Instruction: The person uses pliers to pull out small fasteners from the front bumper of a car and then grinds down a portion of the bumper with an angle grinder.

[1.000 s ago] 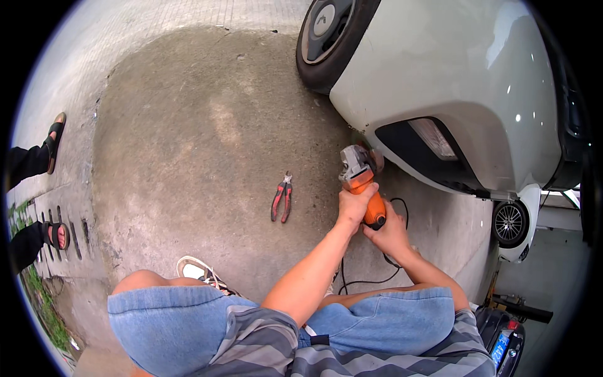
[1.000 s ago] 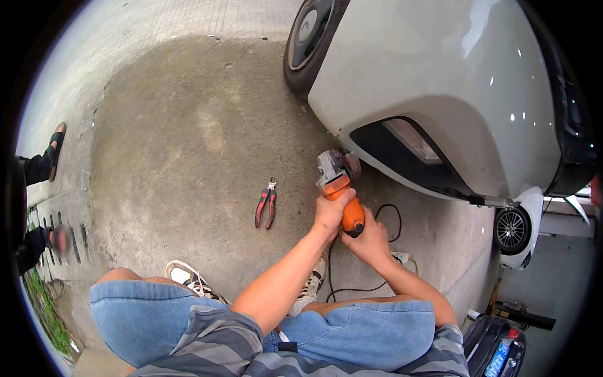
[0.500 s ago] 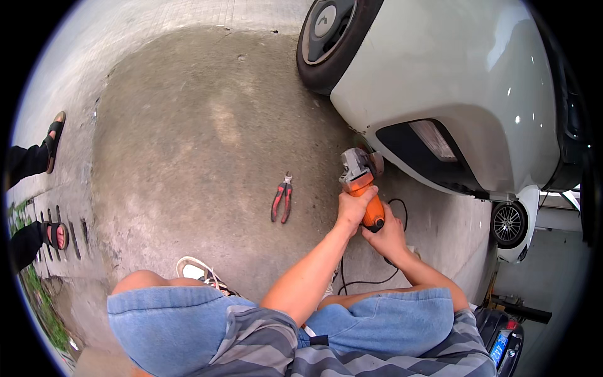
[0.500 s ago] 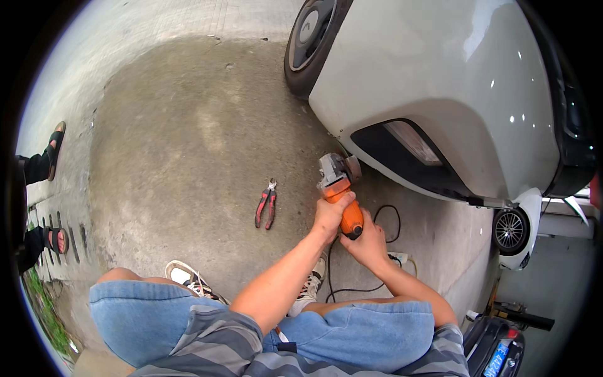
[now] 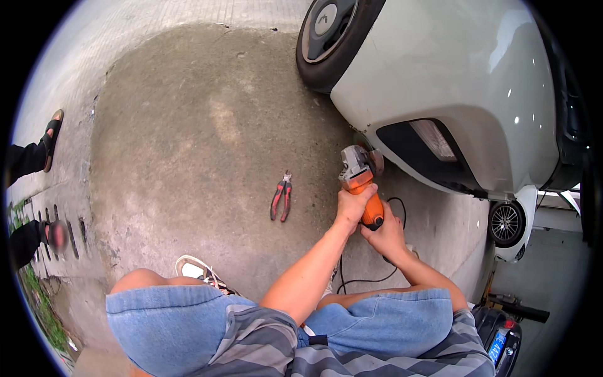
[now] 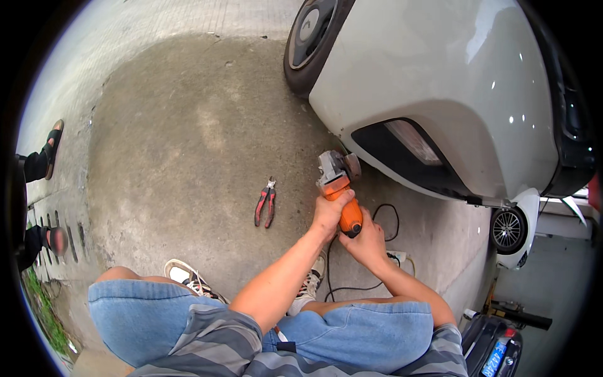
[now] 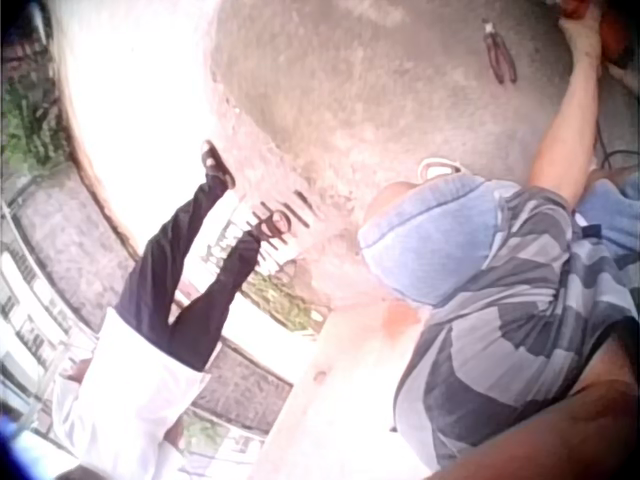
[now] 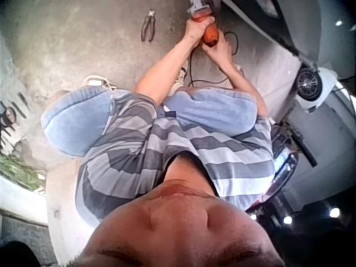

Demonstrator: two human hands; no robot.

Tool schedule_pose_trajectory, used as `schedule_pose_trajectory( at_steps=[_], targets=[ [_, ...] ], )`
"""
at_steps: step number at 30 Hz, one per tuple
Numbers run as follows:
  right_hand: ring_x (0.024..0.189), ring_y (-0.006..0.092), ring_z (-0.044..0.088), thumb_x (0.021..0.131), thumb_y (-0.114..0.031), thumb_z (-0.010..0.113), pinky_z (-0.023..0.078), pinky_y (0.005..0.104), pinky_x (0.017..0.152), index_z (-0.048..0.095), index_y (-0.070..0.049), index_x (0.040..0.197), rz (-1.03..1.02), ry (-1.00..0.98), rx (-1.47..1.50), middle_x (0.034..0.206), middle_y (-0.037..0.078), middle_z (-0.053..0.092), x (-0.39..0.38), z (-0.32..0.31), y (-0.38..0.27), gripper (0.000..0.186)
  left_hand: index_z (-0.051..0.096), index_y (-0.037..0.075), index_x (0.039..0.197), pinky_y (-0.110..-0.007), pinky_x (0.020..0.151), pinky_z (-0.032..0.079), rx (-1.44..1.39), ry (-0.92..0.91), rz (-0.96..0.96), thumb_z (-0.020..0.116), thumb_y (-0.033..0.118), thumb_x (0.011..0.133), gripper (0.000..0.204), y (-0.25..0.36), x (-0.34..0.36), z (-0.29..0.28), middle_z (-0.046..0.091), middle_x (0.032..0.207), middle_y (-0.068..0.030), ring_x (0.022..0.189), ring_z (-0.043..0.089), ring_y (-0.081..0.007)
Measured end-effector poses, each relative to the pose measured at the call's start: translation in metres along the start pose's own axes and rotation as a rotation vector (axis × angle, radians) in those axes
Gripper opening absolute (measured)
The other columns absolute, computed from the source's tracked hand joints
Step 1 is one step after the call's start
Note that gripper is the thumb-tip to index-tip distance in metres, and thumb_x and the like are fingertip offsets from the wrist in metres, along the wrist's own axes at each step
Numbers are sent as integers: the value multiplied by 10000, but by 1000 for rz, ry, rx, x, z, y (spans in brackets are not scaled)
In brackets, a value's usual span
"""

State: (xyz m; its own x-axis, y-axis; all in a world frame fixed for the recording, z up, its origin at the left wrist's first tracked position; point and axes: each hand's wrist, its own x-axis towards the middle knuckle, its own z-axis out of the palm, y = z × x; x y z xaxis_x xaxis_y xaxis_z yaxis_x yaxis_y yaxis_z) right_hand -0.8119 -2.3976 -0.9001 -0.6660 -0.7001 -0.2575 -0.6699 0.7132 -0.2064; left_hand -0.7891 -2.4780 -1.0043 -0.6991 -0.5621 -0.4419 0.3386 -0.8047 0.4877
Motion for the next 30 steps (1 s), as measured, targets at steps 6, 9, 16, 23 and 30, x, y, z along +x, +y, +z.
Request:
schedule_pose_trajectory(
  at_steps=[6,9,16,23,30],
  targets=[
    [962,421,632,667,-231,740,499,466,859,411,8,1307,-40,18,-59,1031,241,653,4,2,-8,758,606,-31,1046,-335,745,543,-22,7,-17,742,156,833,314,4,7,-6,669,920,-112,827,668,-207],
    [973,427,627,659,-243,749,491,469,870,415,17,1313,-18,12,-71,1027,247,654,-2,5,-2,778,603,-29,1048,-338,747,546,-4,-2,-34,739,157,835,314,-2,3,-7,668,920,-112,831,671,-210],
    [945,428,638,653,-250,759,501,464,850,425,30,1304,-45,51,-50,999,246,663,3,7,-4,784,598,-33,1056,-340,746,546,-35,-20,-11,736,150,836,318,5,5,-9,663,930,-111,829,669,-212],
    [944,429,638,667,-233,734,500,465,860,423,12,1305,-18,-1,-39,1011,258,656,-3,8,-12,751,596,-31,1048,-339,741,545,-10,-3,-29,734,157,839,312,7,-2,-12,660,935,-107,827,667,-209],
    [966,415,637,669,-258,741,499,460,863,426,2,1307,-18,-5,-28,1023,248,657,-5,14,-26,757,615,-16,1029,-322,723,531,4,28,-29,752,176,823,313,25,-12,-22,658,926,-87,813,650,-179]
  ],
)
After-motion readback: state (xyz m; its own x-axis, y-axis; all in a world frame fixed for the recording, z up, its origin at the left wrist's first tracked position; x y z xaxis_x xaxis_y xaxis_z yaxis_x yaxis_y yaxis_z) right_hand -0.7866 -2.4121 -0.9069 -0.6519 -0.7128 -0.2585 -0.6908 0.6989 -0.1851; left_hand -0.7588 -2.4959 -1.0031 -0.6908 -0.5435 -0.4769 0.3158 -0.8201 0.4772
